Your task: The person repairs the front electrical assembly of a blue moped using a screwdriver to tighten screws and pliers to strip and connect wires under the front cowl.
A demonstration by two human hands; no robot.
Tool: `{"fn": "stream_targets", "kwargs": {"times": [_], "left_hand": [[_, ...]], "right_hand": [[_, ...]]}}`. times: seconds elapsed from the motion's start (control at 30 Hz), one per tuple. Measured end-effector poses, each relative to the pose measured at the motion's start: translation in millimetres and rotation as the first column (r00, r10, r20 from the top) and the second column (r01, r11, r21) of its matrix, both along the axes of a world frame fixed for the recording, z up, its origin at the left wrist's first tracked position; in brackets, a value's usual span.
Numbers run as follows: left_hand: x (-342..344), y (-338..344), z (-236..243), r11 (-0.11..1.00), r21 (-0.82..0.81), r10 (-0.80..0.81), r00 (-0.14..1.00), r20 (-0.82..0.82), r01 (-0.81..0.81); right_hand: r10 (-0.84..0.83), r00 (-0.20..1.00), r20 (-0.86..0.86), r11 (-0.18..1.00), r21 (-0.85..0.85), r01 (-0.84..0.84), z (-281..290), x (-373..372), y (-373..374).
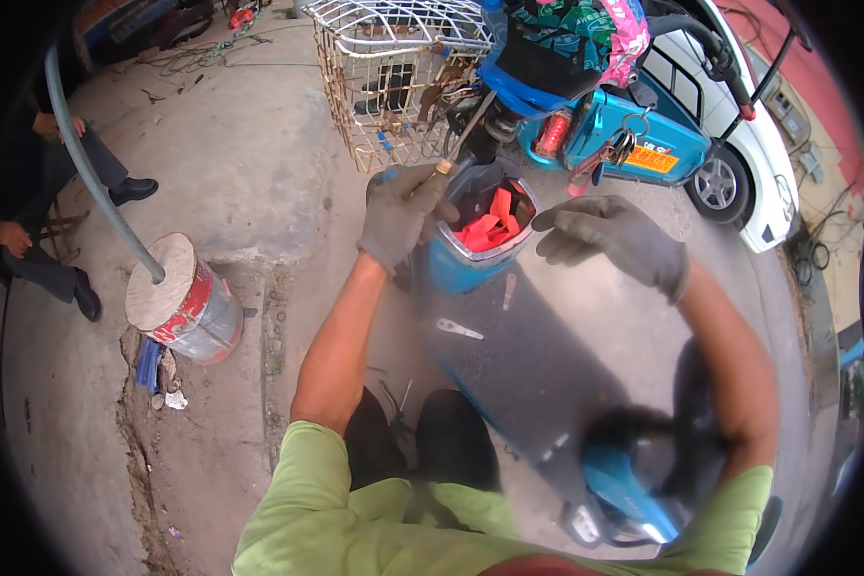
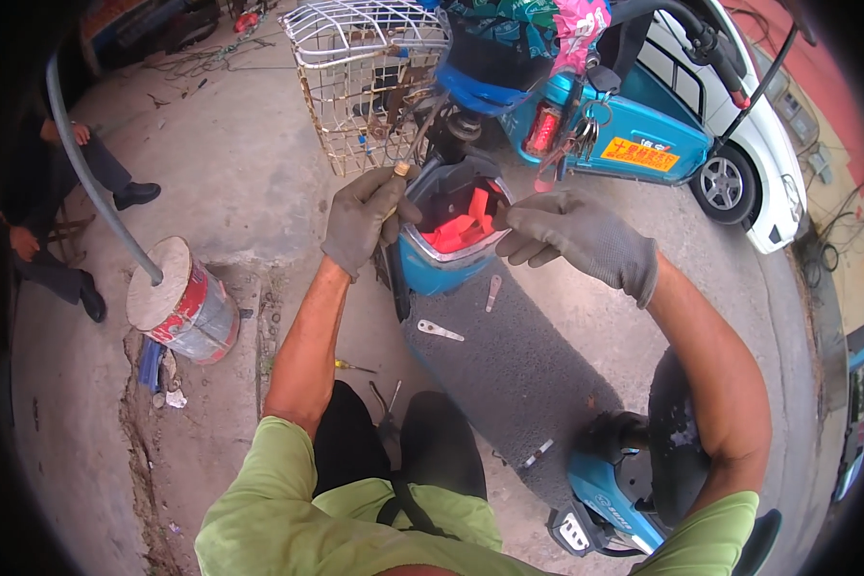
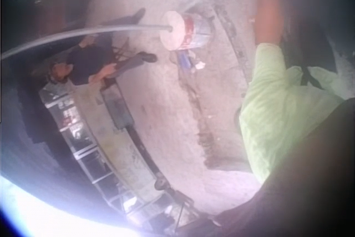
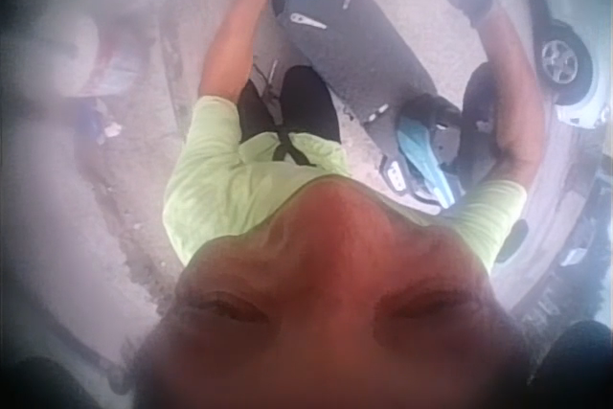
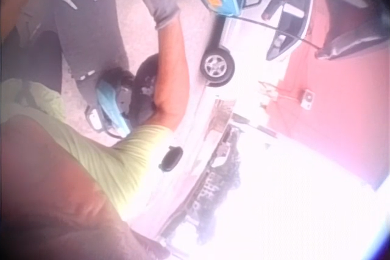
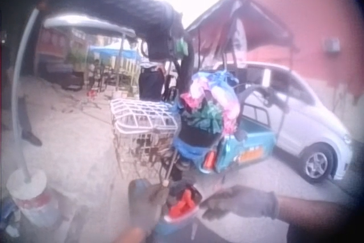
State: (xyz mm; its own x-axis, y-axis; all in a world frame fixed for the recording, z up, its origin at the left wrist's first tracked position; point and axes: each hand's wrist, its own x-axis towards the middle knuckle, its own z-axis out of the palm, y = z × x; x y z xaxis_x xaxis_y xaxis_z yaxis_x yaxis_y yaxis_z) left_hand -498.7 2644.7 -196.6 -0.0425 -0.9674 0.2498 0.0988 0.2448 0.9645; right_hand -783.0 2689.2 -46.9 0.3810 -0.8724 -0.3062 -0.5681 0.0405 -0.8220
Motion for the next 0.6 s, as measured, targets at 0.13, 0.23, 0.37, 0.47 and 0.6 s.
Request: {"fn": "stream_targets", "kwargs": {"times": [0.13, 0.23, 0.37, 0.47, 0.6], "left_hand": [[-18, 6, 3, 1.0, 0.011, 0.019, 0.995, -0.093, -0.018], [-38, 7, 1, 0.999, 0.005, 0.04, 0.982, -0.183, -0.04], [-53, 6, -6, 0.999, 0.002, 0.038, 0.964, -0.265, -0.039], [-80, 17, -4, 0.997, 0.047, -0.03, 0.907, -0.42, 0.055], [-104, 13, -11, 0.999, -0.027, -0.038, 0.842, -0.538, 0.028]], "right_hand": [[-0.021, 1.0, -0.02, 1.0, 0.021, 0.022, -6, -6, -1], [-0.015, 0.998, -0.057, 0.999, 0.029, 0.017, -5, -5, -1], [-0.019, 0.999, -0.028, 1.0, 0.018, 0.02, -1, -7, -3], [-0.021, 1.0, -0.022, 1.0, 0.021, 0.022, 1, -11, -3], [0.002, 1.0, -0.028, 1.0, 0.006, -0.002, 1, -9, -4]]}}
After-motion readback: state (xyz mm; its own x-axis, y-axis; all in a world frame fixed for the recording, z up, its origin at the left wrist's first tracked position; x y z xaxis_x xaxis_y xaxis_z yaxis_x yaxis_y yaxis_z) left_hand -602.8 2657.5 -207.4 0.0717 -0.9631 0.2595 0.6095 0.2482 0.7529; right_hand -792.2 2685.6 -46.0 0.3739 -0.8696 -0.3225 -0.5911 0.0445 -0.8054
